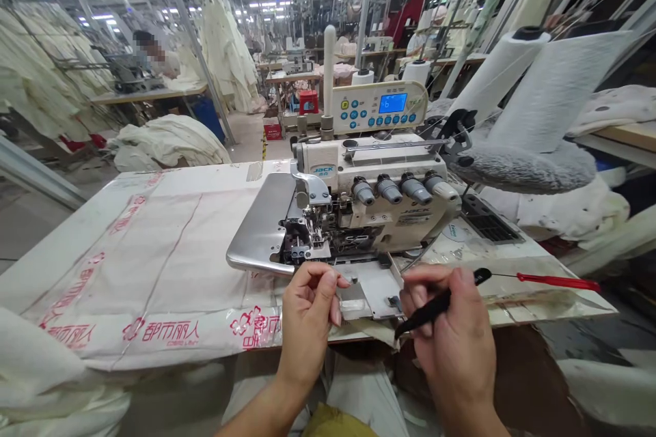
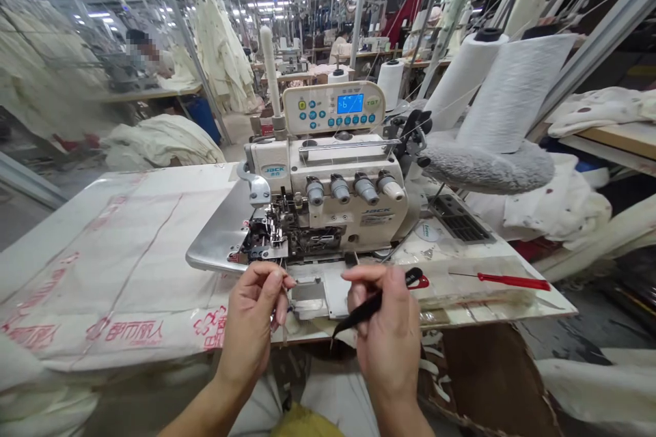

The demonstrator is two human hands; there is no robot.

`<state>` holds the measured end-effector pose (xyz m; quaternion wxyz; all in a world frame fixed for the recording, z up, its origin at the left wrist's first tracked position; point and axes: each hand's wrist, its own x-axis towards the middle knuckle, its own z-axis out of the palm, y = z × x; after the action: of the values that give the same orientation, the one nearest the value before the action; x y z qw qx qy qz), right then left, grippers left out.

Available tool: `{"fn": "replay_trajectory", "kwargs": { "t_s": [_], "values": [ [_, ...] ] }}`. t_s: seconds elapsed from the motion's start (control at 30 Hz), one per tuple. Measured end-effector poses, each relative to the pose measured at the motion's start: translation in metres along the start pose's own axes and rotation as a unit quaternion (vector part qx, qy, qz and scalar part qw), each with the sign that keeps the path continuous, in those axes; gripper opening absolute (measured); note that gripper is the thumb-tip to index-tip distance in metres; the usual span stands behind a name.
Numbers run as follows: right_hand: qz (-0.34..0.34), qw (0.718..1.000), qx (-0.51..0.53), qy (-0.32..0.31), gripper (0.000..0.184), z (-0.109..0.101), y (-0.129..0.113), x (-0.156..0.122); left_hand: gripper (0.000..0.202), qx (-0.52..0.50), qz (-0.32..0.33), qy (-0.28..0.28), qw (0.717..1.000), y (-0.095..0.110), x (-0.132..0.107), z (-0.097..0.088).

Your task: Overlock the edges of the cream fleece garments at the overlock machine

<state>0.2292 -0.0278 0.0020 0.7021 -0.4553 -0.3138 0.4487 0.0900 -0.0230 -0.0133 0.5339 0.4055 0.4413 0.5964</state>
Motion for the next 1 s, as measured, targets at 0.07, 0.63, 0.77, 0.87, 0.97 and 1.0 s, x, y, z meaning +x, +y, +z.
{"fn": "replay_trajectory", "kwargs": {
  "t_s": [0.07, 0.63, 0.77, 0.87, 0.97, 1.0],
  "values": [
    [0.041, 0.998, 0.044, 0.015, 0.045, 0.004, 0.002, -0.004, 0.026, 0.003, 0.007, 0.02, 1.0, -0.001, -0.001, 0.002],
    [0.116, 0.985, 0.125, -0.003, 0.028, 0.028, 0.012, -0.011, 0.022, 0.137, 0.07, 0.022, 0.988, -0.008, -0.005, 0.003],
    [0.135, 0.98, 0.143, -0.001, 0.028, 0.027, 0.015, -0.008, 0.022, 0.142, 0.07, 0.017, 0.987, -0.006, -0.003, 0.002],
    [0.145, 0.977, 0.157, 0.007, 0.028, 0.026, 0.017, -0.006, 0.022, 0.148, 0.068, 0.02, 0.986, -0.006, -0.001, 0.0],
    [0.147, 0.976, 0.157, 0.011, 0.027, 0.026, 0.017, -0.006, 0.022, 0.153, 0.075, 0.023, 0.985, -0.007, 0.0, 0.0],
    [0.148, 0.977, 0.156, 0.012, 0.027, 0.026, 0.017, -0.006, 0.022, 0.154, 0.077, 0.025, 0.985, -0.008, 0.0, 0.0]
  ]
}}
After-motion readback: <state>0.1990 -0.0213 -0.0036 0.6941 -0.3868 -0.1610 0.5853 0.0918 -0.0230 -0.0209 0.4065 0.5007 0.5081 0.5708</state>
